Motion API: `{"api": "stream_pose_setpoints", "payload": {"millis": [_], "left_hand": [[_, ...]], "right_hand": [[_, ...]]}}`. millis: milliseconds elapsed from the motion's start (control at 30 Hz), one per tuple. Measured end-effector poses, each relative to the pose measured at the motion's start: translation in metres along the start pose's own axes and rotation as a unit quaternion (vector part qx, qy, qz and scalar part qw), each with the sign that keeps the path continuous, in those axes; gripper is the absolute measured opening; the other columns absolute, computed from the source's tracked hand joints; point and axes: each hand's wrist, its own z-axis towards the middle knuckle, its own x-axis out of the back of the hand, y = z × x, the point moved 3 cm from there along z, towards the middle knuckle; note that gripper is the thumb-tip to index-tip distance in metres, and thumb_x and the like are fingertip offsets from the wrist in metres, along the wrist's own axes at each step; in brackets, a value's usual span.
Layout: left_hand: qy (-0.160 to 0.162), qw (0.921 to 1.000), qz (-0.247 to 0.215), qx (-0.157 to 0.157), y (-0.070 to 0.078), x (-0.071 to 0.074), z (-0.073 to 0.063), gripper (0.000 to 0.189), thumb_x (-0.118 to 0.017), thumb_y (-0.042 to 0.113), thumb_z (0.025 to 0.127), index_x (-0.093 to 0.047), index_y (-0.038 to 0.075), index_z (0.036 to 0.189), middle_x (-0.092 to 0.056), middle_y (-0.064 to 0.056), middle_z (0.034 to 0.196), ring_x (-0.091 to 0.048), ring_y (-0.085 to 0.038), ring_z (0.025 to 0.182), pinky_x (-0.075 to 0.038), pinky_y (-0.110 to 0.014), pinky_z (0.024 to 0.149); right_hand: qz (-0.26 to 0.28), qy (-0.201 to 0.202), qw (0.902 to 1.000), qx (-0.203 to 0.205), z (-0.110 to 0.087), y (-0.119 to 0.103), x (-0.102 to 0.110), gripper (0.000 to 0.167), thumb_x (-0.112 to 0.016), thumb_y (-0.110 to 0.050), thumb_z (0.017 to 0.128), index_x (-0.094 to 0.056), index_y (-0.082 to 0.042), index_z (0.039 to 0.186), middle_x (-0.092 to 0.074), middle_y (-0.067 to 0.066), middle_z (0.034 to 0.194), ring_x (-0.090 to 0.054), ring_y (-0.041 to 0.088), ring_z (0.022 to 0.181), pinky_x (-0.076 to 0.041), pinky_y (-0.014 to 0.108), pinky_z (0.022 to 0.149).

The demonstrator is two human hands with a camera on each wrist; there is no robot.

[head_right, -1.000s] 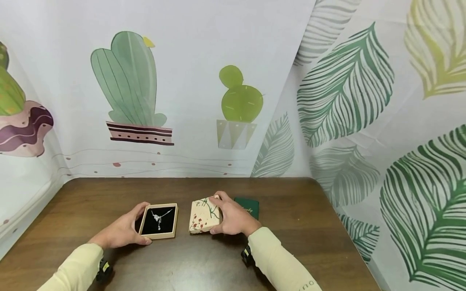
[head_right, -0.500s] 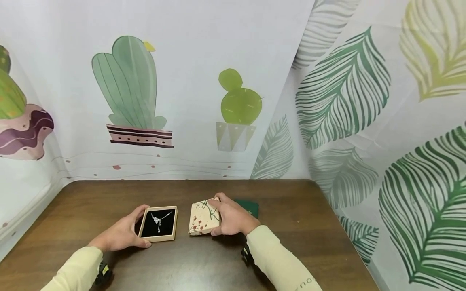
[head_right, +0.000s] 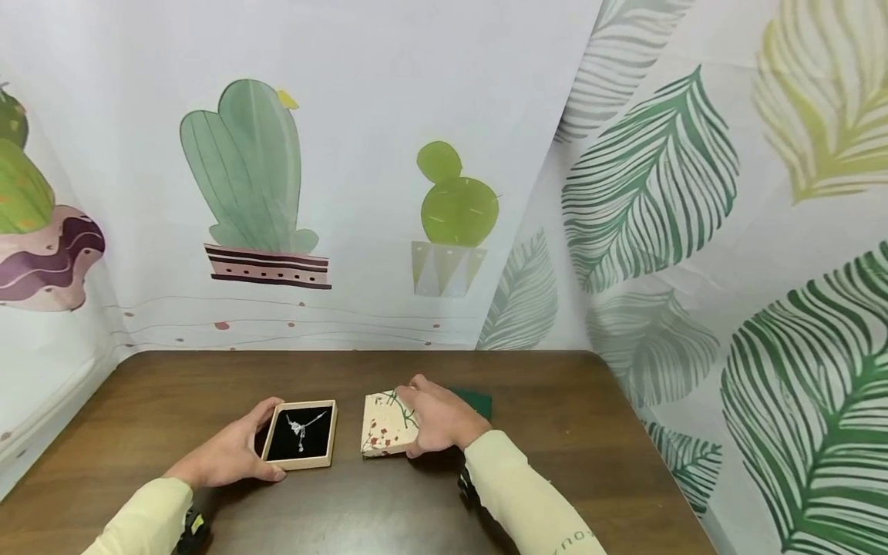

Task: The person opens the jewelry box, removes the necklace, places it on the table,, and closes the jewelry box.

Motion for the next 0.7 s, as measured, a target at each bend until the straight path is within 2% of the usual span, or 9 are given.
{"api": "stream_pose_setpoints", "payload": {"millis": [67, 300, 500, 700], "left_hand": [[-0.001, 1.0000, -0.002, -0.001, -0.0004, -0.0003, 0.0011, 0.116, -0.100, 0.038, 0.060, -0.035, 0.006, 0.151, -0.054, -0.022, 0.151, -0.058, -0.028, 0.125, -0.048, -0.038, 0.102], [0.005, 1.0000, 0.003, -0.002, -0.0001, 0.0017, 0.0022, 0.116, -0.101, 0.036, 0.059, -0.036, 0.006, 0.150, -0.056, -0.021, 0.149, -0.060, -0.025, 0.118, -0.048, -0.043, 0.101], [-0.001, 1.0000, -0.002, 0.000, 0.0010, 0.0001, -0.0001, 0.115, -0.100, 0.036, 0.060, -0.036, 0.006, 0.150, -0.055, -0.022, 0.150, -0.059, -0.026, 0.120, -0.048, -0.045, 0.103], [-0.002, 1.0000, -0.009, -0.001, 0.0014, -0.0004, 0.0002, 0.114, -0.100, 0.035, 0.060, -0.036, 0.006, 0.150, -0.058, -0.018, 0.146, -0.060, -0.020, 0.110, -0.048, -0.036, 0.097]], "right_hand": [[-0.007, -0.006, 1.0000, -0.001, 0.0007, 0.0002, 0.0003, 0.095, -0.098, -0.036, 0.066, -0.053, -0.015, 0.147, -0.053, -0.003, 0.116, -0.051, 0.007, 0.087, -0.050, 0.022, 0.079], [-0.017, -0.021, 0.9996, -0.004, 0.0051, -0.0040, 0.0044, 0.096, -0.098, -0.034, 0.066, -0.052, -0.013, 0.148, -0.055, -0.001, 0.115, -0.051, 0.009, 0.084, -0.051, 0.022, 0.078], [-0.032, -0.031, 0.9989, -0.015, 0.0078, -0.0050, 0.0023, 0.096, -0.099, -0.033, 0.064, -0.052, -0.015, 0.146, -0.055, -0.002, 0.113, -0.052, 0.008, 0.084, -0.051, 0.023, 0.080], [-0.040, -0.039, 0.9982, -0.023, 0.0092, -0.0053, 0.0014, 0.095, -0.100, -0.033, 0.063, -0.051, -0.018, 0.143, -0.054, -0.002, 0.110, -0.053, 0.010, 0.083, -0.052, 0.025, 0.080]]}}
